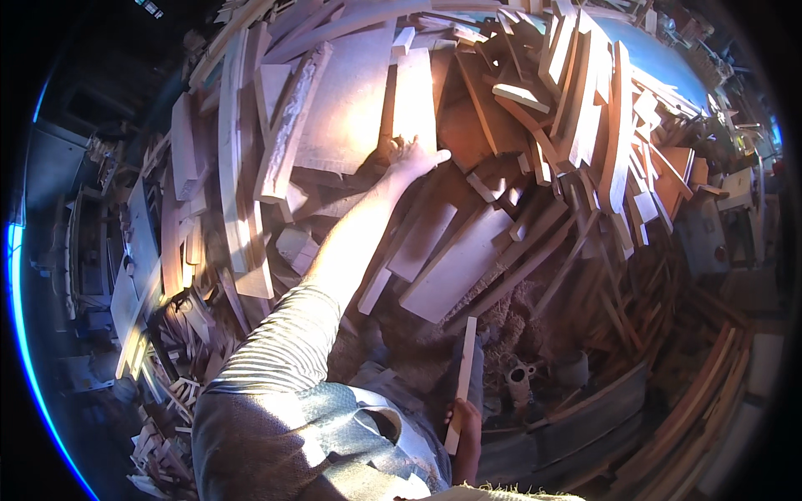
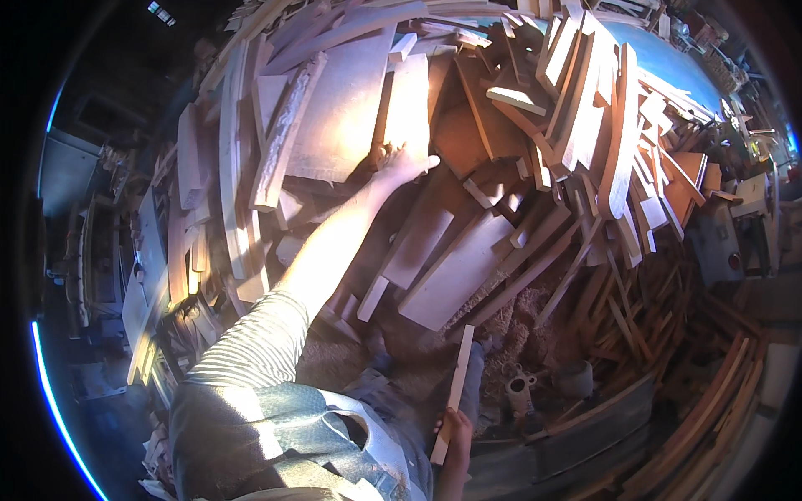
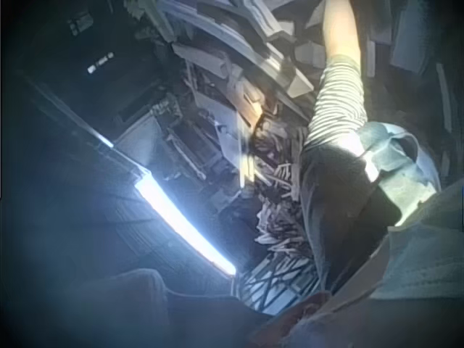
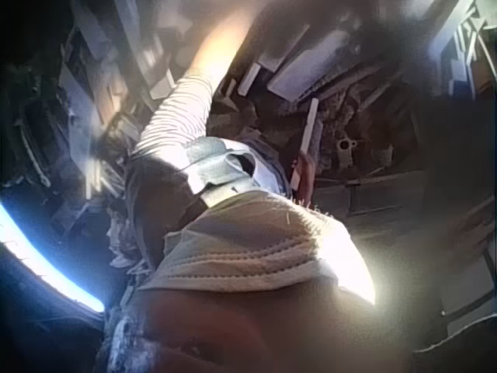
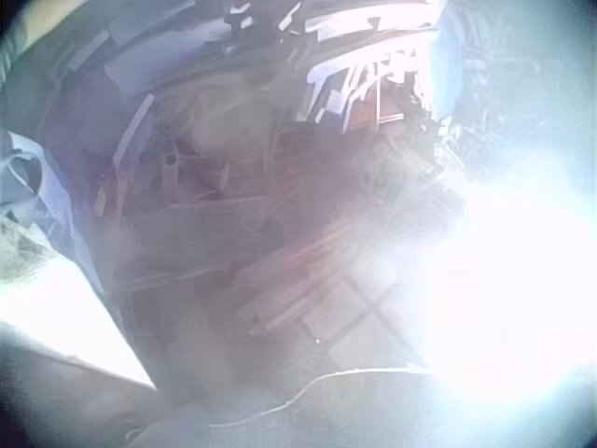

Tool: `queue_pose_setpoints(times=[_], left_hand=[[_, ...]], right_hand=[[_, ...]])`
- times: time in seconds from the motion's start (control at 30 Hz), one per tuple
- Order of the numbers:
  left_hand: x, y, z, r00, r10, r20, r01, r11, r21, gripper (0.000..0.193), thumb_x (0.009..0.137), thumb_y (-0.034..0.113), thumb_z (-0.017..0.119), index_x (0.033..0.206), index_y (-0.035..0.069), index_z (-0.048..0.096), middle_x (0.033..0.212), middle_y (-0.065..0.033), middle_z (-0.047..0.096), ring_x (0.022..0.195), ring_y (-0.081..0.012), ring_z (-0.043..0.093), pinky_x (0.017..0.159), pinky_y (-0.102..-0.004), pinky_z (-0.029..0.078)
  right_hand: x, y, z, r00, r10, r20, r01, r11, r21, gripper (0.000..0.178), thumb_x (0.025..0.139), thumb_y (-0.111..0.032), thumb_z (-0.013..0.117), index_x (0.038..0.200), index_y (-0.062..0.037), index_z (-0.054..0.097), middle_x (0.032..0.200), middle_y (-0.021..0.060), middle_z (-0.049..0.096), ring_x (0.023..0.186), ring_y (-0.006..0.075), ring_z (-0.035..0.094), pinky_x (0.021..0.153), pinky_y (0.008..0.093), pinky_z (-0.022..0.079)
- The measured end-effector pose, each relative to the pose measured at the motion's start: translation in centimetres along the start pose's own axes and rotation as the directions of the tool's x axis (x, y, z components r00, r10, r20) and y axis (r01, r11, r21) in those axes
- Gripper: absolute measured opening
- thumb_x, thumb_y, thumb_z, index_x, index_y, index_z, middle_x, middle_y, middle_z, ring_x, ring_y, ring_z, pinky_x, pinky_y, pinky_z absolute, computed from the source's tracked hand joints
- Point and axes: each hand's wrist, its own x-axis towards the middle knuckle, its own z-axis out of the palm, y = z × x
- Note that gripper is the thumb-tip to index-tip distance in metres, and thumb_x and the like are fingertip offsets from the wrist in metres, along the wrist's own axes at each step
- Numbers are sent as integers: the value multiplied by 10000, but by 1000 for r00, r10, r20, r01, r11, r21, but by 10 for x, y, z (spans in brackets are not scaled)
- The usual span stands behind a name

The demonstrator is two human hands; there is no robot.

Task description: The person sorts through a large pile of wood planks by hand, picking up individual pieces, turning them over, and placing them onto a woodworking machine.

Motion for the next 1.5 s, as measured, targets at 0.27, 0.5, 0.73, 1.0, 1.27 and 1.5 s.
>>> queue_pose_setpoints(times=[0.27, 0.5, 0.73, 1.0, 1.27, 1.5], left_hand=[[28, -16, 23, 994, -93, -52, 93, 996, -11, 627, 824, 357, 670, 1368, 88, 512, 1333, -197, 597, 1256, -380, 556, 1042, -493, 445], [-30, -6, 2, 984, -164, -68, 165, 986, 23, 680, 735, 361, 686, 1366, 146, 552, 1459, -201, 490, 1361, -482, 423, 1111, -628, 344], [-135, -32, 2, 973, -190, -134, 195, 980, 31, 792, 688, 383, 736, 1418, 155, 532, 1616, -164, 241, 1424, -569, 277, 1123, -658, 335], [-282, -51, -8, 997, -70, -40, 62, 982, -179, 934, 629, 402, 804, 1451, 53, 532, 1620, -156, 310, 1412, -445, 368, 1122, -575, 375], [-318, -88, -60, 998, 54, 43, 51, -163, -985, 487, 906, 221, 690, 1347, 40, 591, 1156, -68, 689, 1054, -158, 664, 922, -321, 536], [-396, -146, -90, 968, 35, -248, -240, -161, -957, 562, 897, 266, 694, 1378, 4, 568, 1199, -105, 706, 1078, -206, 687, 937, -349, 550]], right_hand=[[-1, -11, -15, 999, 34, 41, -37, 995, 93, 172, 986, -160, 600, 1011, 7, 629, 774, 106, 631, 615, 192, 620, 532, 330, 530], [-11, -15, -2, 999, 11, 32, -12, 999, 43, 175, 979, -174, 614, 1014, -4, 632, 767, 102, 631, 610, 185, 618, 542, 323, 530], [0, -4, 22, 998, -28, 55, 29, 999, -21, 185, 960, -173, 638, 1001, 8, 639, 760, 104, 630, 610, 188, 623, 538, 330, 533], [12, 16, 33, 1000, -21, 8, 22, 991, -130, 255, 956, -211, 640, 1032, 33, 647, 840, 138, 653, 650, 206, 627, 572, 355, 548], [23, 37, 32, 999, -38, 4, 38, 991, -131, 240, 925, -174, 686, 1036, 36, 651, 851, 155, 665, 643, 221, 628, 551, 372, 549], [46, 49, 29, 990, -109, 90, 124, 974, -188, 242, 929, -172, 676, 1023, 48, 644, 840, 166, 660, 635, 238, 628, 549, 376, 551]])
